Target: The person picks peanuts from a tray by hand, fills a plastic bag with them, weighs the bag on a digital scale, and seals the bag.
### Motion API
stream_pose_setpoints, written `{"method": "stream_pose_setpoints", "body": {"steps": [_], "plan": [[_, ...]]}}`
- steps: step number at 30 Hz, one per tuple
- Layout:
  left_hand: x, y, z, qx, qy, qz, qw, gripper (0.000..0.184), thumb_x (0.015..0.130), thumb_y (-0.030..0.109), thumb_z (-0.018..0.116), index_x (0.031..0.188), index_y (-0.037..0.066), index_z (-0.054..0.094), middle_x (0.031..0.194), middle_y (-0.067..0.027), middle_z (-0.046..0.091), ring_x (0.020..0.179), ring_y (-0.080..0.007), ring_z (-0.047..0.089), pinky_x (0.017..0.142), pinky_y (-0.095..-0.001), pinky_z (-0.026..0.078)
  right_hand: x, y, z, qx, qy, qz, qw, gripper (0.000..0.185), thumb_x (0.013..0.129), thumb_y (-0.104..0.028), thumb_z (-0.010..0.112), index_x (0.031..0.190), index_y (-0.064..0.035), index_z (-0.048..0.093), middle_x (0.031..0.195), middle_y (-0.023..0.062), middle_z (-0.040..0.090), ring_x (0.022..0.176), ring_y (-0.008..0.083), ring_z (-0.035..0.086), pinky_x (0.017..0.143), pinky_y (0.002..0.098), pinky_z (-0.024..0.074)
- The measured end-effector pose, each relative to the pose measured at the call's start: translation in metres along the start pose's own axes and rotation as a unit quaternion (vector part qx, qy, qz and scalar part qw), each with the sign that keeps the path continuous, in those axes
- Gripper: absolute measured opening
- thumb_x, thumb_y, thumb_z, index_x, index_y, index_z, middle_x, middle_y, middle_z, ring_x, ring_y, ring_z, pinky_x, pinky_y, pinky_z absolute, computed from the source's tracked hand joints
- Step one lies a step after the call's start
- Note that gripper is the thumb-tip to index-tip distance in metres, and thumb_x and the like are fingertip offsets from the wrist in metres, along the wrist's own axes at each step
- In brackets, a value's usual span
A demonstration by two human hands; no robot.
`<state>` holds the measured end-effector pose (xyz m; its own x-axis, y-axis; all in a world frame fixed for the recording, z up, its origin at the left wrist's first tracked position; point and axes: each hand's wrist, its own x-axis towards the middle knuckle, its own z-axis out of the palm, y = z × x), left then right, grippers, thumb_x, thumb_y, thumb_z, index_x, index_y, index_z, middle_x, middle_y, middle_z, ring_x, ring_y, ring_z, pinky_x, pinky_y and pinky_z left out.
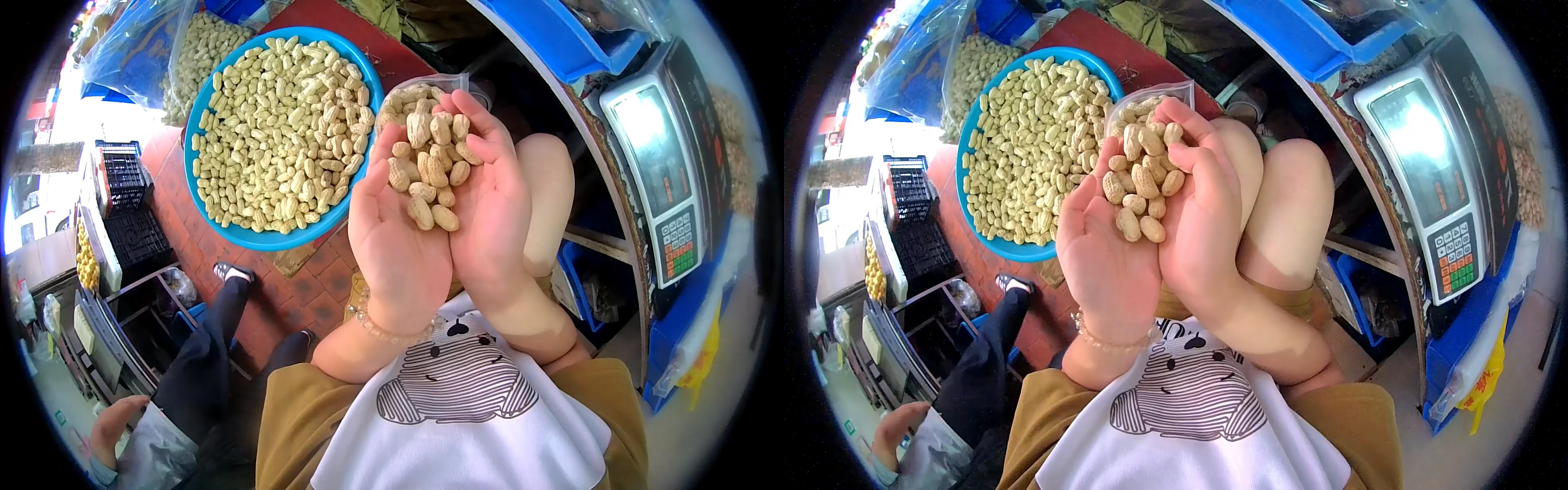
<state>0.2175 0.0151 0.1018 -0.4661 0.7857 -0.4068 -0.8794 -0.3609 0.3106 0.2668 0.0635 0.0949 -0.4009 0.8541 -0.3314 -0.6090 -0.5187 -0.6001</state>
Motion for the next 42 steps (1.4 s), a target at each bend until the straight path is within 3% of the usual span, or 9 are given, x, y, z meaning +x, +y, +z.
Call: {"method": "stream_pose_setpoints", "body": {"steps": [9,18,27,38,42], "plan": [[0.0022,-0.0012,0.0003,0.039,0.019,0.008,0.999,0.052,0.097,0.023,0.031,0.143,-0.002,0.033,0.144,-0.0133,0.037,0.134,-0.0294,0.036,0.114,-0.0421,0.027,0.0021,-0.0001,0.0001,0.000,-0.017,0.002,1.000,0.050,0.094,-0.018,0.040,0.140,0.0019,0.038,0.136,0.0125,0.045,0.125,0.0216,0.044,0.110,0.0338,0.0319],[-0.0027,0.0019,0.0027,0.041,0.001,-0.001,0.999,0.054,0.097,0.025,0.033,0.143,-0.002,0.032,0.143,-0.0115,0.037,0.133,-0.0296,0.037,0.114,-0.0431,0.027,-0.0039,-0.0031,0.0041,-0.005,0.002,-0.002,1.000,0.049,0.096,-0.019,0.040,0.141,-0.0006,0.038,0.129,0.0099,0.046,0.120,0.0184,0.046,0.107,0.0317,0.0336],[-0.0034,0.0043,0.0012,0.001,-0.001,-0.026,1.000,0.052,0.096,0.026,0.035,0.140,-0.002,0.035,0.139,-0.0133,0.039,0.131,-0.0297,0.037,0.113,-0.0437,0.026,-0.0050,-0.0016,0.0015,-0.030,-0.011,-0.034,0.999,0.050,0.095,-0.020,0.042,0.141,-0.0008,0.038,0.141,0.0132,0.037,0.130,0.0203,0.038,0.110,0.0328,0.0292],[0.0027,0.0042,-0.0031,-0.005,-0.001,-0.037,0.999,0.050,0.096,0.025,0.037,0.139,-0.001,0.036,0.137,-0.0149,0.040,0.126,-0.0298,0.042,0.111,-0.0434,0.030,-0.0028,0.0031,-0.0008,-0.073,-0.022,-0.060,0.995,0.049,0.093,-0.019,0.042,0.137,0.0010,0.043,0.141,0.0132,0.043,0.132,0.0221,0.037,0.112,0.0342,0.0259],[0.0033,0.0042,-0.0042,-0.012,0.009,-0.039,0.999,0.047,0.096,0.023,0.038,0.136,-0.002,0.039,0.132,-0.0152,0.046,0.122,-0.0299,0.046,0.108,-0.0428,0.035,-0.0056,0.0009,0.0033,-0.058,-0.016,-0.085,0.995,0.049,0.092,-0.017,0.041,0.137,0.0013,0.041,0.141,0.0142,0.042,0.134,0.0234,0.035,0.113,0.0356,0.0253]]}}
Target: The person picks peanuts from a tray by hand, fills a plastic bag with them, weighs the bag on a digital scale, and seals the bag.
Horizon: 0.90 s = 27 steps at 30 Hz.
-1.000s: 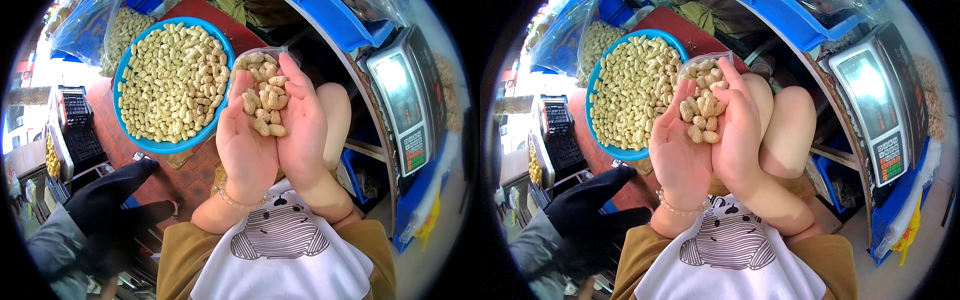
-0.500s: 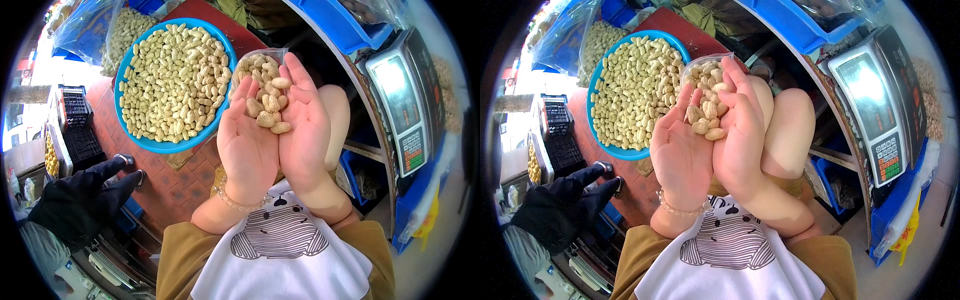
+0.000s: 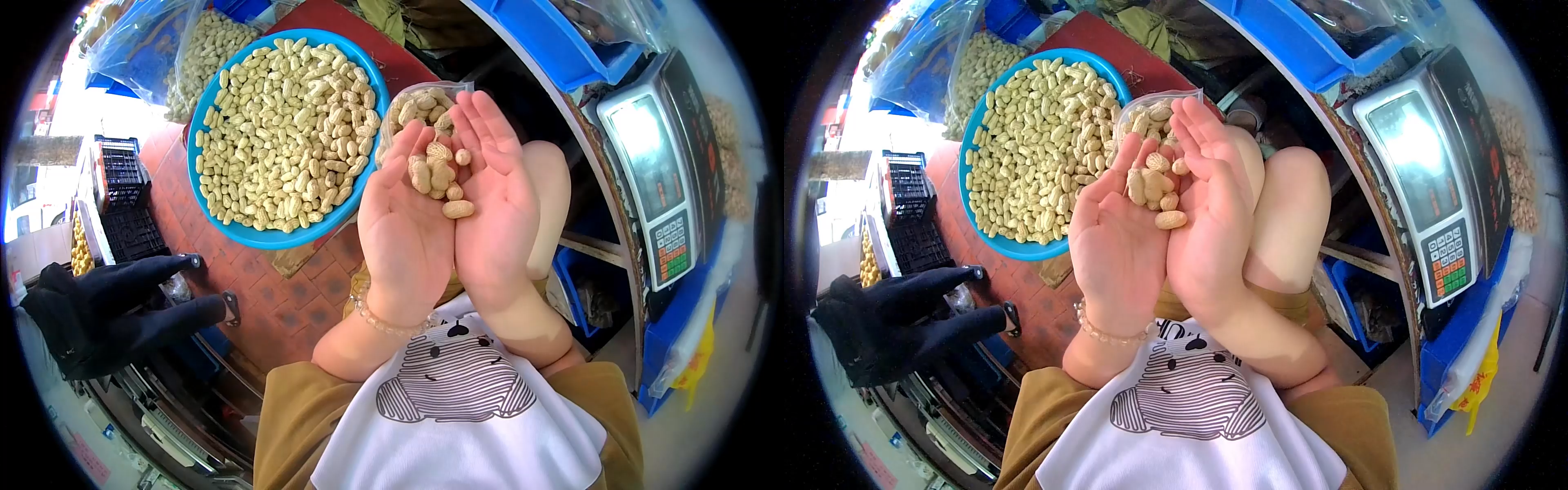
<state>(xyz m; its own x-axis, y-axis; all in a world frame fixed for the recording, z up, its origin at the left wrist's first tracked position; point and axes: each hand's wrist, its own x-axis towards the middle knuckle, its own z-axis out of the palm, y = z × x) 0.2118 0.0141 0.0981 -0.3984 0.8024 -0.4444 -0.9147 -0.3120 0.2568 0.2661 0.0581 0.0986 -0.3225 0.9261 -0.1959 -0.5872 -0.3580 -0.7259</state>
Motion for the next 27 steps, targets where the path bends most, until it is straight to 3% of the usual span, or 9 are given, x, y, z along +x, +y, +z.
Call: {"method": "stream_pose_setpoints", "body": {"steps": [3,11,14,17,20,21,24,25,27], "plan": [[0.003,0.001,-0.001,-0.022,0.002,-0.012,1.000,0.044,0.096,0.021,0.041,0.133,-0.002,0.044,0.128,-0.0149,0.051,0.119,-0.0299,0.049,0.105,-0.0423,0.038,-0.003,-0.002,0.003,-0.021,-0.013,-0.049,0.998,0.050,0.091,-0.016,0.040,0.137,0.0025,0.040,0.142,0.0156,0.041,0.136,0.0253,0.032,0.114,0.0369,0.0237],[0.008,-0.002,-0.009,-0.116,-0.050,-0.075,0.989,0.037,0.095,0.022,0.047,0.125,0.002,0.056,0.121,-0.0137,0.059,0.116,-0.0263,0.053,0.104,-0.0399,0.041,-0.010,-0.009,0.002,-0.123,-0.112,-0.186,0.968,0.046,0.089,-0.015,0.038,0.129,0.0064,0.044,0.135,0.0241,0.046,0.129,0.0335,0.043,0.112,0.0425,0.0293],[0.008,-0.002,-0.010,-0.111,-0.049,-0.067,0.990,0.044,0.093,0.024,0.048,0.129,-0.002,0.049,0.119,-0.0128,0.058,0.114,-0.0255,0.053,0.104,-0.0377,0.040,-0.008,-0.005,0.002,-0.123,-0.132,-0.233,0.956,0.041,0.088,-0.014,0.038,0.123,0.0067,0.046,0.129,0.0236,0.049,0.122,0.0325,0.048,0.109,0.0414,0.0332],[0.014,0.000,-0.026,-0.219,-0.036,-0.124,0.967,0.036,0.093,0.021,0.049,0.124,0.004,0.053,0.117,-0.0112,0.059,0.111,-0.0250,0.056,0.097,-0.0389,0.047,-0.004,0.003,-0.005,-0.132,-0.175,-0.309,0.925,0.036,0.087,-0.014,0.040,0.116,0.0060,0.048,0.118,0.0208,0.052,0.110,0.0285,0.052,0.101,0.0378,0.0383],[0.006,0.013,-0.022,-0.255,-0.002,-0.113,0.960,0.026,0.092,0.018,0.051,0.116,0.010,0.057,0.116,-0.0093,0.060,0.109,-0.0244,0.058,0.084,-0.0400,0.055,0.009,-0.007,-0.013,-0.269,-0.186,-0.446,0.833,0.030,0.088,-0.016,0.042,0.107,0.0046,0.052,0.108,0.0166,0.052,0.096,0.0235,0.051,0.089,0.0335,0.0407],[0.005,0.019,-0.022,-0.265,-0.003,-0.113,0.958,0.018,0.092,0.016,0.051,0.109,0.012,0.058,0.111,-0.0064,0.061,0.103,-0.0214,0.059,0.069,-0.0352,0.056,0.014,-0.014,-0.018,-0.318,-0.167,-0.481,0.800,0.029,0.088,-0.015,0.043,0.107,0.0046,0.053,0.108,0.0166,0.052,0.097,0.0235,0.051,0.089,0.0331,0.0405],[0.008,0.042,-0.040,-0.288,-0.061,-0.142,0.945,0.013,0.092,0.016,0.051,0.103,0.011,0.057,0.105,-0.0030,0.060,0.095,-0.0170,0.058,0.061,-0.0299,0.052,0.037,-0.033,-0.017,-0.476,-0.061,-0.457,0.749,0.020,0.081,-0.009,0.061,0.101,-0.0038,0.062,0.097,0.0063,0.058,0.092,0.0209,0.051,0.080,0.0321,0.0423],[0.007,0.050,-0.040,-0.273,-0.046,-0.137,0.951,0.014,0.093,0.018,0.047,0.097,0.010,0.058,0.096,-0.0010,0.055,0.086,-0.0117,0.053,0.050,-0.0229,0.046,0.051,-0.036,-0.023,-0.502,-0.069,-0.426,0.749,0.020,0.081,-0.010,0.062,0.100,-0.0059,0.063,0.097,0.0058,0.058,0.088,0.0195,0.052,0.077,0.0320,0.0422],[0.006,0.060,-0.052,-0.257,-0.058,-0.149,0.953,0.014,0.094,0.020,0.048,0.095,0.009,0.057,0.094,-0.0009,0.054,0.083,-0.0115,0.052,0.047,-0.0221,0.043,0.067,-0.034,-0.031,-0.534,-0.087,-0.372,0.754,0.017,0.080,-0.010,0.063,0.096,-0.0084,0.064,0.096,0.0051,0.059,0.082,0.0185,0.053,0.073,0.0323,0.0419]]}}
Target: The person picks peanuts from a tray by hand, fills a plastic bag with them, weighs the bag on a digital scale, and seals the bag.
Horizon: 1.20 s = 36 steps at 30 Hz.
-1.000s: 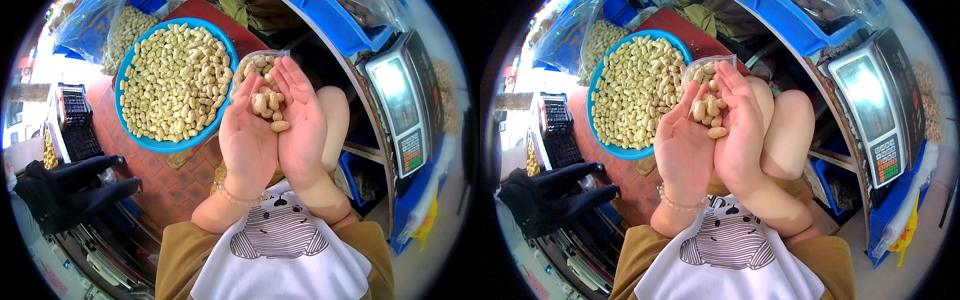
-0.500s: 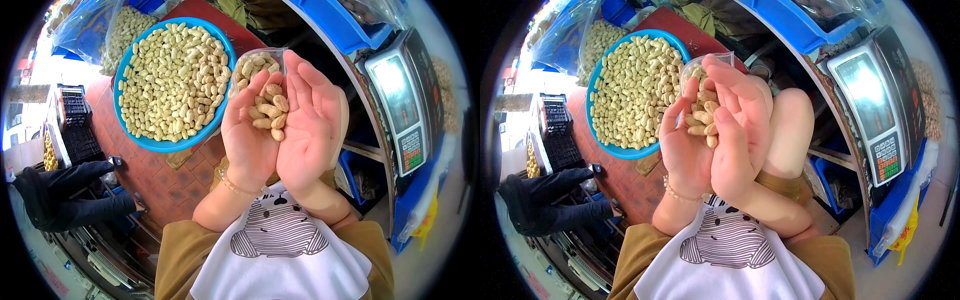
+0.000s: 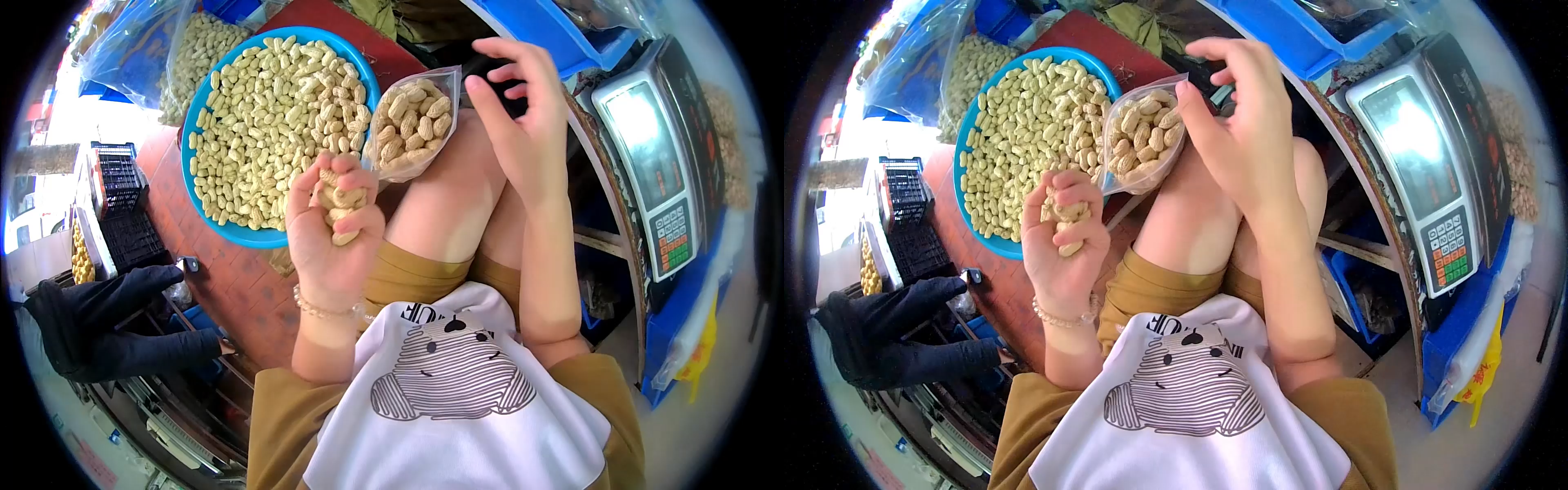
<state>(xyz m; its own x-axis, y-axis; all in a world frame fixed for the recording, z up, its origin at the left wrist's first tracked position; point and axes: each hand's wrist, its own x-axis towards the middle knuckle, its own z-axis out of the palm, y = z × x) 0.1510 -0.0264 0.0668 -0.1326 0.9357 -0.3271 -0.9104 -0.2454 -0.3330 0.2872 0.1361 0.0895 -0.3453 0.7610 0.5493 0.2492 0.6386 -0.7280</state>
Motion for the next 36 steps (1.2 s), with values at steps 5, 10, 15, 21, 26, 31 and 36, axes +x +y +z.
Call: {"method": "stream_pose_setpoints", "body": {"steps": [5,10,15,21,26,31,36], "plan": [[-0.016,0.013,-0.012,0.029,-0.028,-0.041,0.998,0.020,0.097,0.027,0.047,0.089,0.010,0.054,0.091,-0.0012,0.052,0.079,-0.0116,0.050,0.043,-0.0215,0.037,-0.007,0.011,0.005,-0.046,-0.135,-0.112,0.983,0.006,0.076,-0.011,0.066,0.082,-0.0099,0.063,0.091,0.0030,0.062,0.077,0.0217,0.057,0.072,0.0350,0.0413],[-0.017,0.040,-0.011,0.044,0.020,0.013,0.999,0.023,0.098,0.027,0.047,0.086,0.009,0.055,0.088,-0.0018,0.054,0.073,-0.0106,0.048,0.037,-0.0195,0.032,-0.023,-0.003,0.019,-0.174,-0.271,-0.166,0.932,0.011,0.084,-0.020,0.062,0.081,-0.0107,0.066,0.091,-0.0008,0.062,0.092,0.0178,0.057,0.092,0.0445,0.0323],[0.001,0.104,-0.014,0.261,0.066,0.215,0.939,0.020,0.097,0.024,0.048,0.091,0.007,0.056,0.091,-0.0051,0.058,0.080,-0.0125,0.055,0.051,-0.0236,0.044,-0.033,0.004,0.026,-0.198,-0.224,-0.204,0.932,0.019,0.083,-0.029,0.061,0.077,-0.0127,0.068,0.084,0.0002,0.062,0.089,0.0182,0.057,0.092,0.0439,0.0347],[0.026,0.118,-0.023,0.502,0.136,0.402,0.753,0.016,0.094,0.018,0.050,0.098,0.005,0.057,0.093,-0.0077,0.061,0.086,-0.0171,0.057,0.081,-0.0311,0.048,-0.040,-0.002,0.022,-0.151,-0.244,-0.168,0.943,0.021,0.085,-0.031,0.060,0.079,-0.0125,0.069,0.086,0.0003,0.064,0.092,0.0169,0.057,0.095,0.0459,0.0334],[0.027,0.106,-0.035,0.702,0.106,0.420,0.565,0.018,0.092,0.012,0.053,0.103,0.000,0.062,0.092,-0.0046,0.061,0.084,-0.0113,0.055,0.075,-0.0252,0.046,-0.039,0.009,0.019,-0.202,-0.215,-0.198,0.935,0.022,0.087,-0.031,0.060,0.079,-0.0123,0.068,0.086,0.0004,0.064,0.091,0.0179,0.058,0.095,0.0461,0.0330],[0.024,0.099,-0.043,0.839,0.144,0.354,0.387,0.016,0.087,0.010,0.060,0.101,0.002,0.064,0.098,-0.0068,0.062,0.090,-0.0158,0.056,0.080,-0.0271,0.045,-0.035,0.013,0.012,-0.197,-0.215,-0.168,0.942,0.024,0.086,-0.034,0.060,0.081,-0.0128,0.069,0.087,0.0006,0.064,0.091,0.0190,0.057,0.095,0.0455,0.0334],[0.022,0.090,-0.045,0.914,0.065,0.398,0.038,0.022,0.084,0.015,0.066,0.104,0.006,0.063,0.108,-0.0116,0.056,0.089,-0.0244,0.055,0.076,-0.0357,0.047,-0.043,0.003,0.017,-0.167,-0.246,-0.166,0.940,0.024,0.088,-0.034,0.059,0.086,-0.0129,0.070,0.092,0.0010,0.063,0.092,0.0191,0.057,0.094,0.0437,0.0340]]}}
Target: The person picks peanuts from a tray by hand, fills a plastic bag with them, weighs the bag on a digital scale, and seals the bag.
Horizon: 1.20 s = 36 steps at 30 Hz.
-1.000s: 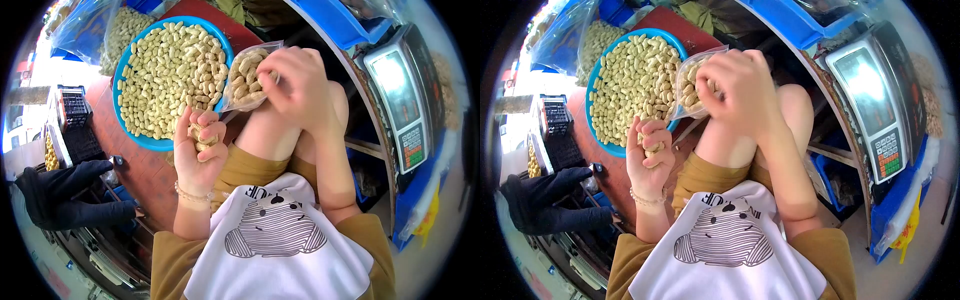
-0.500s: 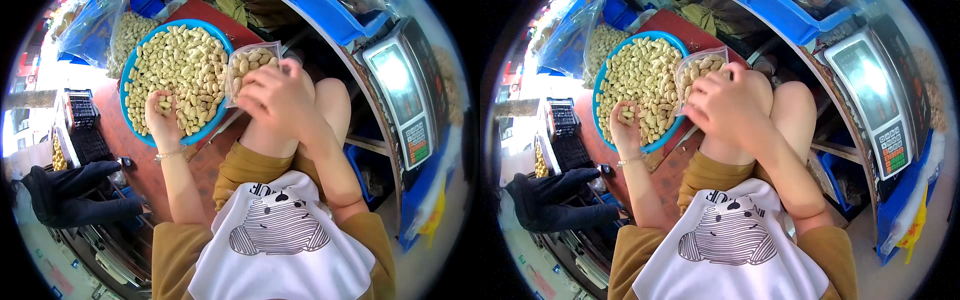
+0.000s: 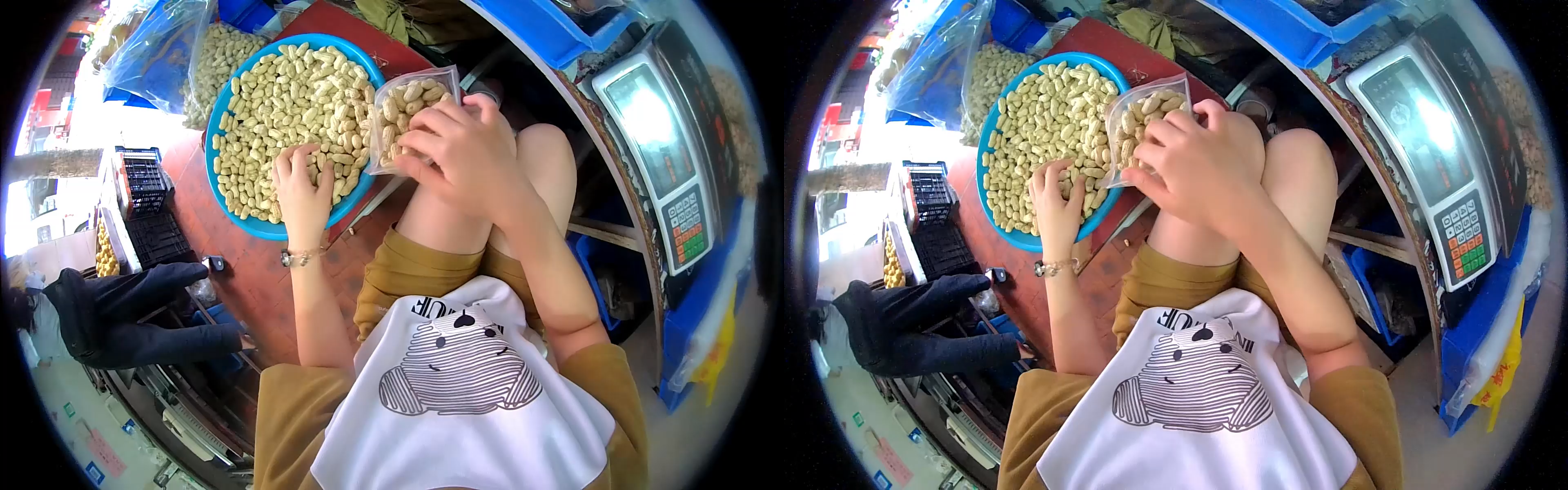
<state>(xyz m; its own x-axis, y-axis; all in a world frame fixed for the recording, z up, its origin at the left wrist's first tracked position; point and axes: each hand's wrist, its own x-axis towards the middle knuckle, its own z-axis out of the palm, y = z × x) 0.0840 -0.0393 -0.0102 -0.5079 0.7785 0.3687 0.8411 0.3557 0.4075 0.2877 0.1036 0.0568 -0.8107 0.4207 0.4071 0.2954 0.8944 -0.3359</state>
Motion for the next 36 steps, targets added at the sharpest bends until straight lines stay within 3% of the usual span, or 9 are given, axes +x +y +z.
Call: {"method": "stream_pose_setpoints", "body": {"steps": [1,9,13,14,20,26,30,33,36], "plan": [[0.000,0.000,0.001,0.081,0.030,0.062,0.994,0.021,0.085,0.015,0.066,0.104,0.006,0.063,0.110,-0.0126,0.054,0.086,-0.0247,0.056,0.072,-0.0364,0.048,-0.001,0.002,0.001,-0.003,0.023,0.009,1.000,0.023,0.088,-0.033,0.059,0.086,-0.0128,0.070,0.094,0.0009,0.063,0.093,0.0191,0.057,0.094,0.0436,0.0338],[0.010,-0.029,0.011,-0.039,0.109,-0.144,0.983,0.017,0.095,0.016,0.052,0.093,0.002,0.061,0.085,-0.0135,0.060,0.079,-0.0315,0.059,0.070,-0.0390,0.047,-0.009,0.023,0.001,0.180,0.194,0.053,0.963,0.014,0.089,-0.015,0.058,0.091,-0.0059,0.068,0.109,0.0084,0.061,0.102,0.0248,0.057,0.087,0.0374,0.0409],[0.019,-0.031,0.000,-0.328,0.130,-0.280,0.893,0.029,0.100,0.024,0.048,0.086,0.002,0.059,0.068,-0.0004,0.054,0.059,-0.0067,0.049,0.051,-0.0222,0.038,-0.023,0.036,-0.001,0.275,0.308,0.158,0.897,0.015,0.092,-0.011,0.054,0.094,-0.0018,0.066,0.107,0.0100,0.059,0.097,0.0202,0.056,0.081,0.0305,0.0433],[0.022,-0.025,-0.003,-0.398,0.143,-0.266,0.866,0.031,0.101,0.025,0.046,0.082,0.003,0.058,0.071,0.0029,0.052,0.058,0.0004,0.041,0.048,-0.0164,0.031,-0.026,0.036,-0.001,0.300,0.331,0.184,0.875,0.016,0.093,-0.011,0.053,0.094,-0.0013,0.066,0.106,0.0094,0.059,0.096,0.0184,0.056,0.081,0.0293,0.0430],[0.065,0.105,-0.030,-0.391,0.039,-0.080,0.916,0.024,0.099,0.023,0.051,0.089,0.004,0.059,0.074,0.0020,0.050,0.057,-0.0033,0.042,0.048,-0.0180,0.031,-0.039,0.033,0.005,0.331,0.361,0.253,0.834,0.016,0.093,-0.008,0.051,0.093,-0.0003,0.065,0.100,0.0070,0.056,0.093,0.0158,0.053,0.082,0.0266,0.0416],[0.074,0.140,0.009,-0.334,0.005,0.104,0.937,0.018,0.095,0.019,0.058,0.096,0.001,0.061,0.084,-0.0042,0.056,0.072,-0.0128,0.049,0.069,-0.0259,0.042,-0.039,0.033,0.007,0.342,0.343,0.231,0.844,0.015,0.091,-0.005,0.051,0.090,0.0008,0.065,0.099,0.0086,0.055,0.093,0.0179,0.054,0.083,0.0274,0.0417],[0.065,0.138,0.004,-0.289,-0.048,0.075,0.953,0.016,0.088,0.010,0.062,0.101,0.001,0.058,0.099,-0.0139,0.055,0.088,-0.0287,0.055,0.079,-0.0364,0.045,-0.037,0.036,0.005,0.337,0.326,0.216,0.856,0.014,0.090,-0.004,0.052,0.090,0.0003,0.065,0.098,0.0089,0.055,0.093,0.0185,0.054,0.083,0.0276,0.0422],[0.056,0.132,0.000,-0.384,-0.068,0.031,0.920,0.017,0.086,0.008,0.063,0.102,0.002,0.058,0.101,-0.0141,0.056,0.092,-0.0300,0.056,0.081,-0.0359,0.045,-0.031,0.041,0.006,0.311,0.302,0.196,0.879,0.013,0.088,-0.002,0.053,0.091,-0.0010,0.065,0.100,0.0093,0.055,0.093,0.0203,0.055,0.083,0.0285,0.0432],[0.053,0.121,-0.003,-0.286,-0.045,0.100,0.952,0.019,0.084,0.008,0.065,0.102,0.003,0.059,0.103,-0.0139,0.057,0.094,-0.0307,0.057,0.082,-0.0367,0.046,-0.019,0.046,0.001,0.270,0.271,0.142,0.913,0.015,0.083,0.001,0.054,0.092,-0.0042,0.066,0.104,0.0091,0.057,0.095,0.0240,0.055,0.085,0.0313,0.0444]]}}
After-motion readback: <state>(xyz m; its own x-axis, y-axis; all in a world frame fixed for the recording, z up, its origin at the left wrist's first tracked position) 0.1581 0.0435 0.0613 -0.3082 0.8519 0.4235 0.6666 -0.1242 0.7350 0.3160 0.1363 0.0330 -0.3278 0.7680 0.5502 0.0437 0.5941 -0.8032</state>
